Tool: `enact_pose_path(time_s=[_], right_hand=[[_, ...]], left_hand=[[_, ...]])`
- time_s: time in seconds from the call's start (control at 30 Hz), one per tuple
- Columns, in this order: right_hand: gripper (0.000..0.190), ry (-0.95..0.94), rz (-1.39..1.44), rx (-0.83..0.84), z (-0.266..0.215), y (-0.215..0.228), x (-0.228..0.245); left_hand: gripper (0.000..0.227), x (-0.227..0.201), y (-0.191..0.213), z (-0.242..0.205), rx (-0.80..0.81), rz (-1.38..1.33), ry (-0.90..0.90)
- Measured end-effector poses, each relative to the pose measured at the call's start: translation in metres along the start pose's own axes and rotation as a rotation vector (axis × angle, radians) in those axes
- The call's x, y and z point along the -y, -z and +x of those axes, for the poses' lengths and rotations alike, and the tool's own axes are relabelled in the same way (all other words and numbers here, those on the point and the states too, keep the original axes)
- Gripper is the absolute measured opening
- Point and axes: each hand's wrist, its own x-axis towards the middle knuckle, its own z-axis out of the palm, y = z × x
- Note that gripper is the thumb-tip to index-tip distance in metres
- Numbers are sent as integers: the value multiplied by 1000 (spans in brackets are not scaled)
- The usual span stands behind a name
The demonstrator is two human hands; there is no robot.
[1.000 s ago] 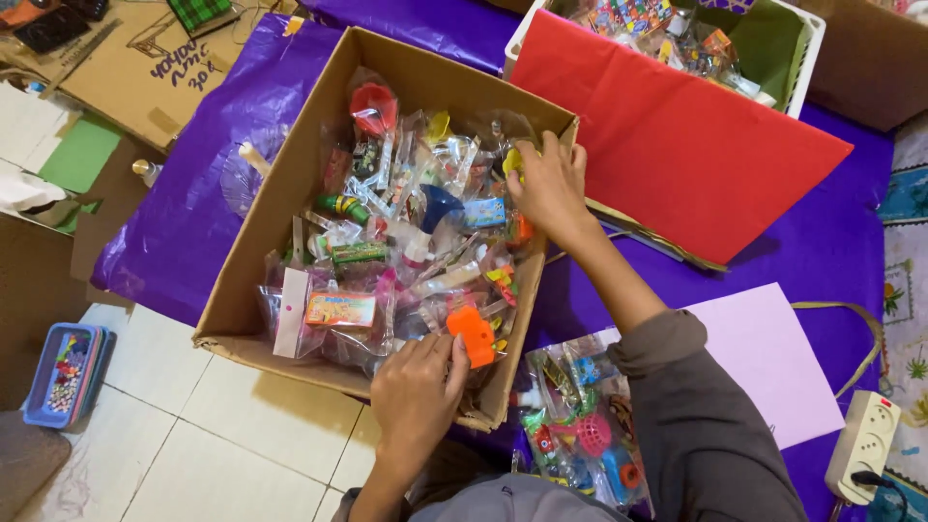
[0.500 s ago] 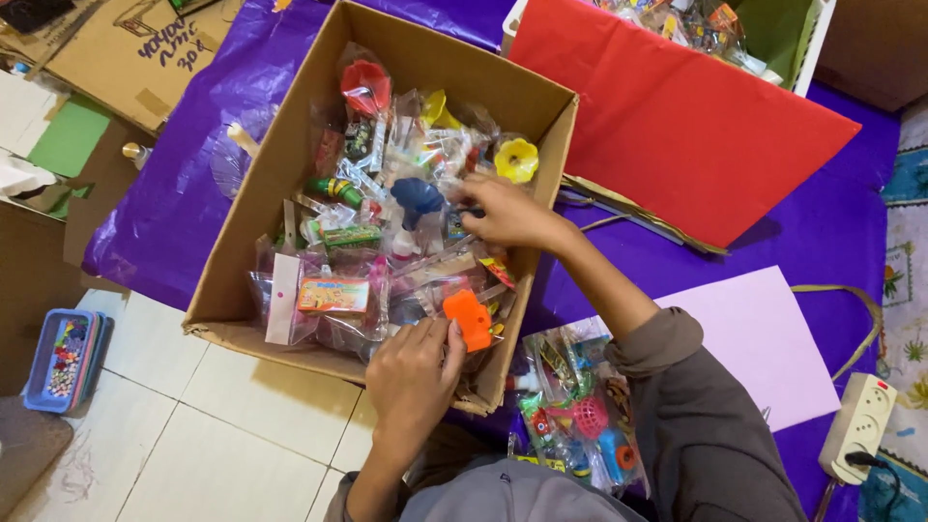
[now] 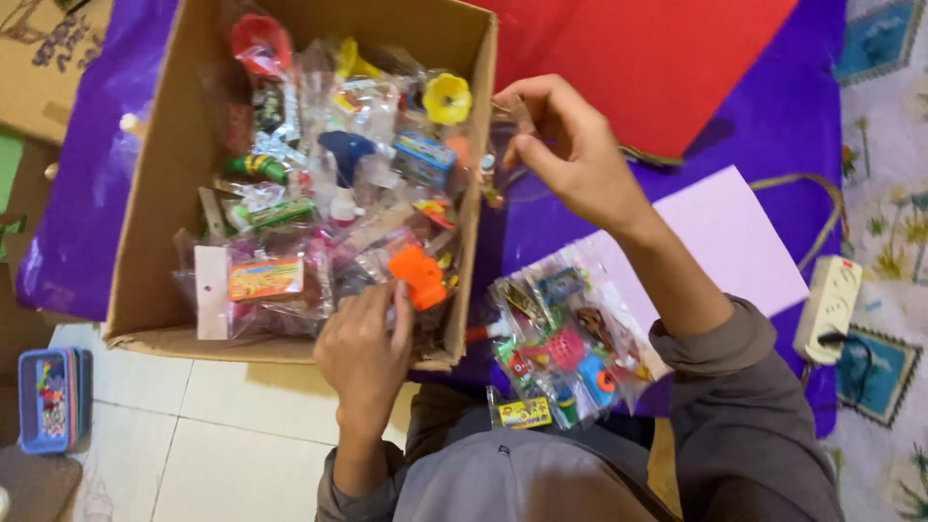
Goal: The person organizes small toys from a large box into individual plastic bags and seals them using a glue gun.
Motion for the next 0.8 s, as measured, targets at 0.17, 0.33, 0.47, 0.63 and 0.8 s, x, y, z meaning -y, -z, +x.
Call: enact_pose_path(time_s=[0.17, 0.33, 0.47, 0.63, 0.8], right_hand=[[31, -145, 77, -55, -58, 22, 21], [35, -258, 510, -279, -116, 35, 4], [44, -472, 955, -372, -159, 35, -21], [47, -594, 1002, -364, -210, 31, -38], [49, -609, 920, -326, -242, 21, -49]], left_hand=[[13, -18, 13, 6, -67, -260, -42], [20, -75, 24, -5, -91, -671, -84], [26, -113, 16, -13, 169, -917, -98], [30, -139, -1, -27, 384, -864, -74], [36, -149, -22, -42, 699, -806, 72]])
